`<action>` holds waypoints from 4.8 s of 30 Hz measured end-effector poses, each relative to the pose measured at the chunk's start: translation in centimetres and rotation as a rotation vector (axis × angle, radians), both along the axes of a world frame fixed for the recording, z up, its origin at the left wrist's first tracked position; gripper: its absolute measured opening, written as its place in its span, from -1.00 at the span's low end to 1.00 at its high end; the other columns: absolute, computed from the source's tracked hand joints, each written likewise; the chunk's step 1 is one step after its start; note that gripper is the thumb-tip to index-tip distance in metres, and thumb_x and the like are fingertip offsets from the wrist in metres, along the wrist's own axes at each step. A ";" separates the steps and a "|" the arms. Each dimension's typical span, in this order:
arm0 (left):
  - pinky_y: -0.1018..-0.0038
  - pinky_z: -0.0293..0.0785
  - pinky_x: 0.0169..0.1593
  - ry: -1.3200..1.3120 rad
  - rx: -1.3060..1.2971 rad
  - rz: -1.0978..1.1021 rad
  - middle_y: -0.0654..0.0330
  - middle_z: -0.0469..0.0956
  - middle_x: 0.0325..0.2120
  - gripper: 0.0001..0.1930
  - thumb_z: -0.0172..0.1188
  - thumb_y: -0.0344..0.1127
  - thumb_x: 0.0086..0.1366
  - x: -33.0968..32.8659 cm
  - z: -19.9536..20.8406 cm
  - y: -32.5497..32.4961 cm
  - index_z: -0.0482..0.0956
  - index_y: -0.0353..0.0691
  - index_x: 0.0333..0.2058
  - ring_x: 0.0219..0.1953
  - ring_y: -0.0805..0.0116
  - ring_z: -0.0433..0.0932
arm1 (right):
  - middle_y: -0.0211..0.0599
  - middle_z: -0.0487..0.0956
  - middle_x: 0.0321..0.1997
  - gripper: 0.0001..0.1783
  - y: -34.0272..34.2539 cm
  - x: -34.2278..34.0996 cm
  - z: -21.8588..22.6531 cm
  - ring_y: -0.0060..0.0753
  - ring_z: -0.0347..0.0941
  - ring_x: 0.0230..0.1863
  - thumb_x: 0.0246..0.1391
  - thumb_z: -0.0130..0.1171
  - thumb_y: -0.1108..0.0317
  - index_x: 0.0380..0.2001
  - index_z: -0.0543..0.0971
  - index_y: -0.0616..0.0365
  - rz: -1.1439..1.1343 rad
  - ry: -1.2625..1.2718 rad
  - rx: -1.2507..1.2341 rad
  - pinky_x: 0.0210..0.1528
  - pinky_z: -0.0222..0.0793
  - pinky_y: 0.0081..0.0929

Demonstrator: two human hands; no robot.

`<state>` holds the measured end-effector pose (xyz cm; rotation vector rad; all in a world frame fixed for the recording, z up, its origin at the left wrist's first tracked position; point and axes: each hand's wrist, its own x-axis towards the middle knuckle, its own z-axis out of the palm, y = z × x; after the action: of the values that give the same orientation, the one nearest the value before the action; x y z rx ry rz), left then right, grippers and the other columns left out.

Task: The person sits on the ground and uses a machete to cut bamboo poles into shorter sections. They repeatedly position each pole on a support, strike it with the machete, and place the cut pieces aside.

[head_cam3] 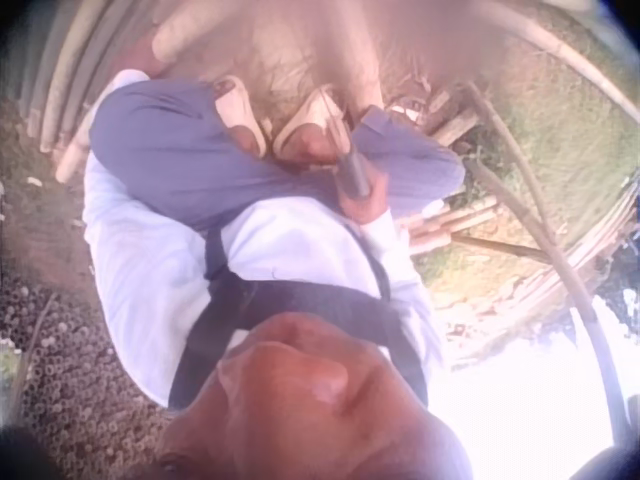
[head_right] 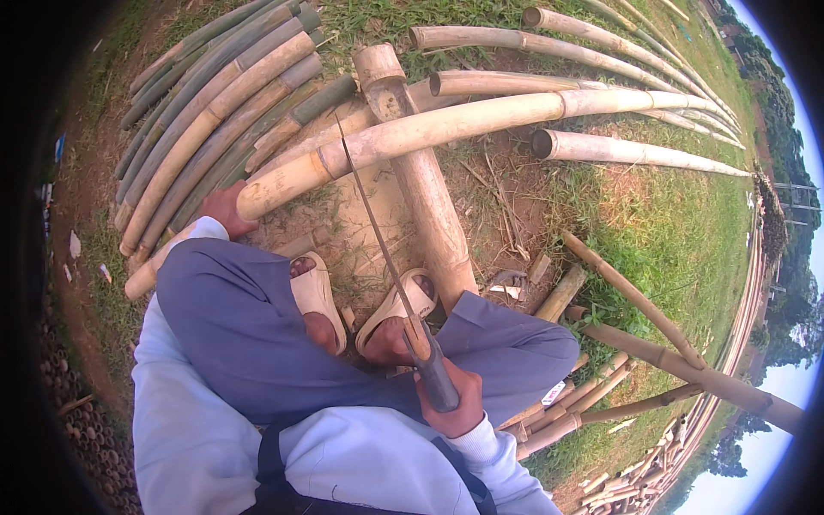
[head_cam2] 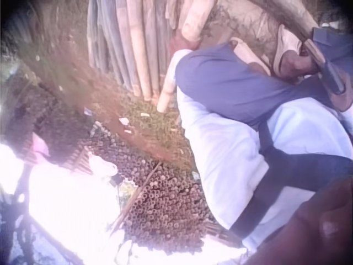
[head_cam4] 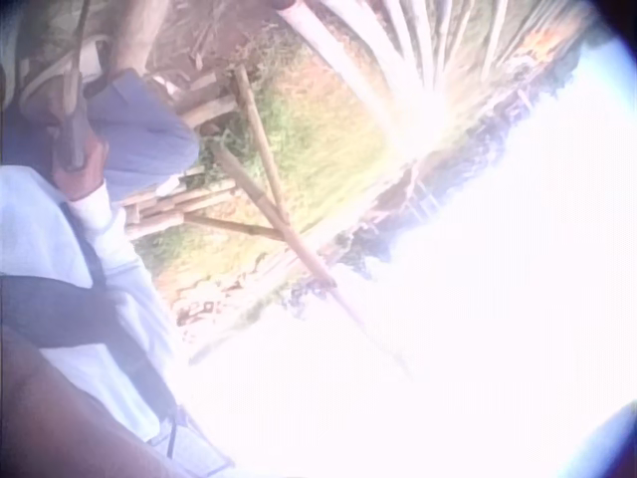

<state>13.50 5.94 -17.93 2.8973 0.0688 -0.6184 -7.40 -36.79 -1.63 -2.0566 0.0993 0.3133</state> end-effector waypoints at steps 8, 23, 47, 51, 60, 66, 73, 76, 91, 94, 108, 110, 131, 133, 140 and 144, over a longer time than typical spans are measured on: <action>0.03 0.52 0.08 0.004 -0.075 -0.044 -0.07 0.69 -0.13 -0.24 0.49 -0.01 -0.13 0.5 -0.1 -0.1 0.49 -0.08 0.10 -0.05 -0.17 0.64 | -0.13 0.66 -0.39 -0.68 3.0 6.2 -4.5 -0.46 0.61 -0.34 0.07 0.32 0.55 -0.06 0.64 0.32 0.041 -0.057 -0.024 -0.22 0.48 -0.44; 0.02 0.53 0.07 -0.014 0.031 -0.024 -0.11 0.68 -0.10 -0.18 0.50 0.03 -0.12 -0.3 0.0 0.1 0.48 -0.13 0.15 -0.02 -0.14 0.64 | -0.05 0.65 -0.41 -0.74 2.3 3.4 -2.6 -0.09 0.70 -0.35 0.04 0.26 0.56 -0.15 0.62 0.26 0.000 -0.014 0.065 -0.25 0.52 -0.39; 0.01 0.55 0.01 -0.100 -0.062 -0.029 -0.08 0.69 -0.17 -0.21 0.48 0.00 -0.16 0.2 -1.2 -0.3 0.49 -0.06 0.12 -0.08 -0.17 0.65 | -0.19 0.56 -0.49 -0.82 4.3 8.4 -8.4 -0.52 0.44 -0.44 0.07 0.27 0.52 -0.22 0.59 0.30 -0.027 -0.126 0.037 -0.28 0.42 -0.46; 0.01 0.54 0.00 -0.113 -0.062 -0.030 -0.08 0.69 -0.19 -0.22 0.49 0.02 -0.16 -0.4 -1.2 0.9 0.49 -0.04 0.11 -0.09 -0.17 0.65 | -0.15 0.61 -0.44 -0.78 2.5 4.3 -3.7 -0.47 0.54 -0.42 0.08 0.26 0.53 -0.16 0.63 0.27 -0.006 0.007 0.077 -0.26 0.47 -0.44; 0.00 0.55 -0.07 -0.094 -0.073 -0.080 -0.02 0.69 -0.24 -0.36 0.48 -0.05 -0.19 0.2 -1.9 0.2 0.54 -0.01 -0.05 -0.14 -0.17 0.65 | 0.06 0.59 -0.45 -0.76 4.1 9.3 -10.5 0.17 0.60 -0.41 -0.09 0.30 0.53 -0.26 0.62 0.25 -0.006 -0.097 -0.082 -0.33 0.48 -0.26; 0.03 0.55 0.04 -0.072 -0.068 -0.025 -0.05 0.69 -0.14 -0.26 0.52 0.00 -0.20 -1.9 -3.1 3.0 0.53 -0.03 0.03 -0.07 -0.15 0.65 | -0.17 0.58 -0.54 -0.84 1.1 3.8 -5.7 -0.29 0.57 -0.55 -0.03 0.28 0.55 -0.30 0.63 0.27 -0.004 -0.169 0.059 -0.41 0.43 -0.42; 0.06 0.56 0.06 -0.281 0.065 0.182 -0.11 0.70 -0.17 -0.21 0.51 -0.01 -0.13 3.2 1.8 6.2 0.50 -0.09 0.14 -0.07 -0.14 0.66 | -0.21 0.63 -0.48 -0.82 -0.3 4.0 -0.5 -0.27 0.63 -0.51 -0.09 0.32 0.59 -0.33 0.65 0.25 -0.102 -0.247 0.011 -0.41 0.48 -0.44; 0.06 0.57 0.09 -0.302 0.172 0.233 -0.08 0.69 -0.10 -0.19 0.51 0.02 -0.07 8.7 4.0 8.1 0.45 -0.05 0.18 -0.04 -0.10 0.66 | -0.21 0.64 -0.48 -0.80 -1.1 5.5 0.4 -0.32 0.62 -0.50 -0.10 0.33 0.60 -0.31 0.65 0.25 -0.159 -0.311 -0.008 -0.39 0.48 -0.45; 0.10 0.27 0.42 0.013 0.280 0.261 0.06 0.40 0.35 -0.25 0.26 0.09 0.31 22.6 3.4 6.6 0.32 0.03 0.41 0.36 0.03 0.39 | -0.41 0.52 -0.58 -0.52 -10.0 5.4 4.2 -0.66 0.38 -0.61 0.14 0.19 0.45 0.12 0.54 0.44 -0.664 -0.605 -0.266 -0.53 0.28 -0.66; 0.19 0.37 0.37 -0.127 0.193 0.122 -0.01 0.44 0.29 -0.28 0.38 -0.05 0.23 23.8 1.3 8.3 0.40 -0.07 0.34 0.30 -0.06 0.45 | -0.44 0.51 -0.58 -0.51 -13.2 4.0 4.1 -0.66 0.39 -0.60 0.14 0.16 0.50 0.17 0.53 0.41 -0.688 -0.617 -0.348 -0.53 0.28 -0.66; 0.19 0.53 0.20 -0.080 -0.143 -0.342 -0.08 0.62 0.07 -0.17 0.41 0.31 0.09 22.1 10.2 -29.0 0.54 -0.29 0.11 0.14 0.02 0.60 | -0.36 0.51 -0.44 -0.83 -15.4 -3.6 -5.3 -0.48 0.44 -0.38 0.05 0.23 0.56 -0.26 0.50 0.28 -0.932 -0.392 -0.360 -0.27 0.38 -0.46; 0.24 0.53 0.20 -0.146 -0.119 -0.343 -0.10 0.62 0.04 0.04 0.50 0.37 -0.12 21.5 8.8 -31.5 0.49 -0.39 0.14 0.09 -0.02 0.63 | -0.25 0.50 -0.48 -0.83 -14.3 -3.2 -6.3 -0.39 0.47 -0.44 0.04 0.23 0.56 -0.27 0.50 0.28 -0.883 -0.386 -0.459 -0.31 0.40 -0.40; 0.20 0.49 0.26 0.040 -0.154 -0.295 -0.13 0.60 0.08 -0.22 0.53 -0.01 -0.07 20.6 7.9 -35.0 0.53 -0.32 0.09 0.14 -0.03 0.60 | 0.03 0.61 -0.01 -0.53 -15.2 -6.2 -29.1 0.01 0.53 0.04 0.31 0.11 0.13 0.09 0.57 0.30 -0.492 0.019 -0.663 0.12 0.38 -0.23; 0.20 0.50 0.25 0.040 -0.194 -0.310 -0.14 0.60 0.07 -0.23 0.52 -0.01 -0.07 19.5 9.3 -33.5 0.54 -0.34 0.08 0.14 -0.04 0.59 | 0.04 0.61 0.05 -0.50 -15.1 -6.0 -29.5 0.01 0.52 0.10 0.34 0.07 0.10 0.11 0.57 0.31 -0.461 0.040 -0.661 0.19 0.35 -0.23; 0.22 0.51 0.14 0.094 -0.363 -0.373 -0.19 0.65 -0.07 -0.20 0.52 -0.07 -0.17 14.2 13.7 -21.3 0.54 -0.44 0.04 0.01 -0.11 0.63 | 0.04 0.60 0.21 -0.43 -15.3 -7.6 -30.8 -0.03 0.47 0.26 0.44 -0.02 0.02 0.17 0.57 0.33 -0.386 0.101 -0.644 0.37 0.28 -0.25; 0.25 0.49 0.16 0.098 -0.354 -0.335 -0.14 0.65 -0.07 -0.20 0.54 -0.17 -0.19 7.8 13.8 -7.0 0.53 -0.39 0.09 0.02 -0.08 0.62 | 0.02 0.61 0.15 -0.45 -15.4 -7.3 -30.9 -0.06 0.50 0.20 0.40 0.03 0.05 0.15 0.57 0.33 -0.354 0.095 -0.650 0.30 0.32 -0.26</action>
<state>21.27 -1.05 -4.09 2.5484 -0.4734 -0.7400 -14.72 -52.14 -32.54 -2.6016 0.6930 0.1660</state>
